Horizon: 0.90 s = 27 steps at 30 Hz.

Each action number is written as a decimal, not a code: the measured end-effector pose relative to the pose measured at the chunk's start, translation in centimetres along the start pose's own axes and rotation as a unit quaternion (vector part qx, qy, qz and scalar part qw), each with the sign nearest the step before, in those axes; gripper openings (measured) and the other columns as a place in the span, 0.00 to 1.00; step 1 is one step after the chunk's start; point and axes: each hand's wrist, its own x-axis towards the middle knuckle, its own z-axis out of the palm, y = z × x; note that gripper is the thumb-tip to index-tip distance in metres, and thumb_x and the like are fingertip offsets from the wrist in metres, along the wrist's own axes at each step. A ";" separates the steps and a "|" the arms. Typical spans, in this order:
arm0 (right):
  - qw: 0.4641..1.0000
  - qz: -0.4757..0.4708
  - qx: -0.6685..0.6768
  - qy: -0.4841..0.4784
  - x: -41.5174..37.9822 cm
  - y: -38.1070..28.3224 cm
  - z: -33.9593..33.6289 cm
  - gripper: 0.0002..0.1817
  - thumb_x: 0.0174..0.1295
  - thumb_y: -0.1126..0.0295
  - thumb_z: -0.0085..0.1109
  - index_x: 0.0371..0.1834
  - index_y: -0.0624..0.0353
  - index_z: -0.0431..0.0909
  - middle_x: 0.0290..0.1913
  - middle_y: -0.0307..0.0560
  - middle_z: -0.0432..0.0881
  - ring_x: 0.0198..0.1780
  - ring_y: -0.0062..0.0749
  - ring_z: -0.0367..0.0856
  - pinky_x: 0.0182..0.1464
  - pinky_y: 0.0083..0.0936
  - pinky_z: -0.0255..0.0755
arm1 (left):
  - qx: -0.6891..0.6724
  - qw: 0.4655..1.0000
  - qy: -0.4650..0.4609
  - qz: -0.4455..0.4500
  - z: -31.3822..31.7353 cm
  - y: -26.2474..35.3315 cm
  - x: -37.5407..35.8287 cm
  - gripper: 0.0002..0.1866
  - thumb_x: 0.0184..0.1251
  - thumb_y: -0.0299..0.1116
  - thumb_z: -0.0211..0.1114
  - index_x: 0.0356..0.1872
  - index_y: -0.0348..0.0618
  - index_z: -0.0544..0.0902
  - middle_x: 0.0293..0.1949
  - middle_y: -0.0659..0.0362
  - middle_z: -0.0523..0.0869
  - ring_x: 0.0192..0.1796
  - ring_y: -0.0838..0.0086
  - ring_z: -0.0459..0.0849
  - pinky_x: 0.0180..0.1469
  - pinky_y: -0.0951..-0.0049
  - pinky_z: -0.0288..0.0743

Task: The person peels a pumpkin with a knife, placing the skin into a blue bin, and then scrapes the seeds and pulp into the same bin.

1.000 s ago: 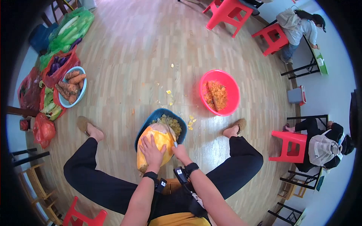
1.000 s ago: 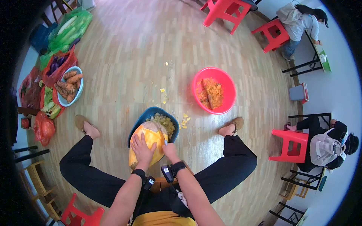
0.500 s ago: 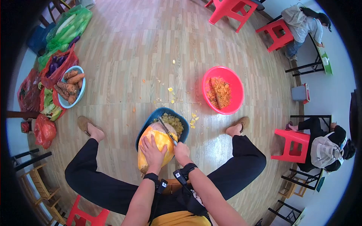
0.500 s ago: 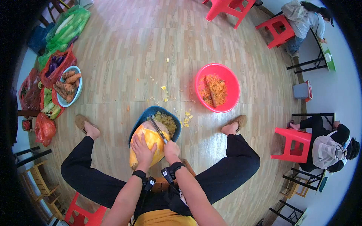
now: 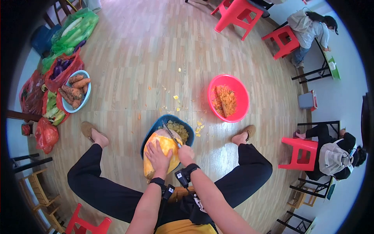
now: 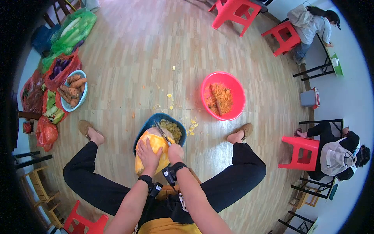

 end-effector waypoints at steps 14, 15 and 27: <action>1.000 -0.028 0.011 -0.005 -1.6 2.4 0.6 0.14 0.55 0.62 0.53 0.34 0.62 0.79 0.35 0.60 0.80 0.40 0.51 0.79 0.42 0.42 0.73 | 0.025 1.000 0.003 0.014 0.5 -0.1 -0.5 0.42 0.48 0.55 0.61 0.62 0.45 0.61 0.64 0.43 0.55 0.68 0.54 0.50 0.66 0.49 0.41; 1.000 -0.006 0.015 -0.005 -0.7 1.9 0.7 0.13 0.56 0.63 0.51 0.33 0.62 0.79 0.36 0.59 0.80 0.41 0.51 0.79 0.42 0.42 0.73 | 0.025 1.000 -0.002 0.010 0.5 -0.3 -0.4 0.42 0.48 0.55 0.61 0.62 0.45 0.61 0.65 0.42 0.55 0.68 0.54 0.49 0.66 0.49 0.41; 0.925 0.121 0.311 -0.181 -0.2 9.2 6.8 0.19 0.56 0.58 0.52 0.22 0.68 0.72 0.15 0.49 0.74 0.12 0.36 0.73 0.13 0.31 0.65 | 0.018 0.999 0.022 0.016 -0.2 -1.1 -0.2 0.39 0.48 0.52 0.63 0.60 0.44 0.62 0.62 0.46 0.59 0.67 0.56 0.54 0.64 0.52 0.46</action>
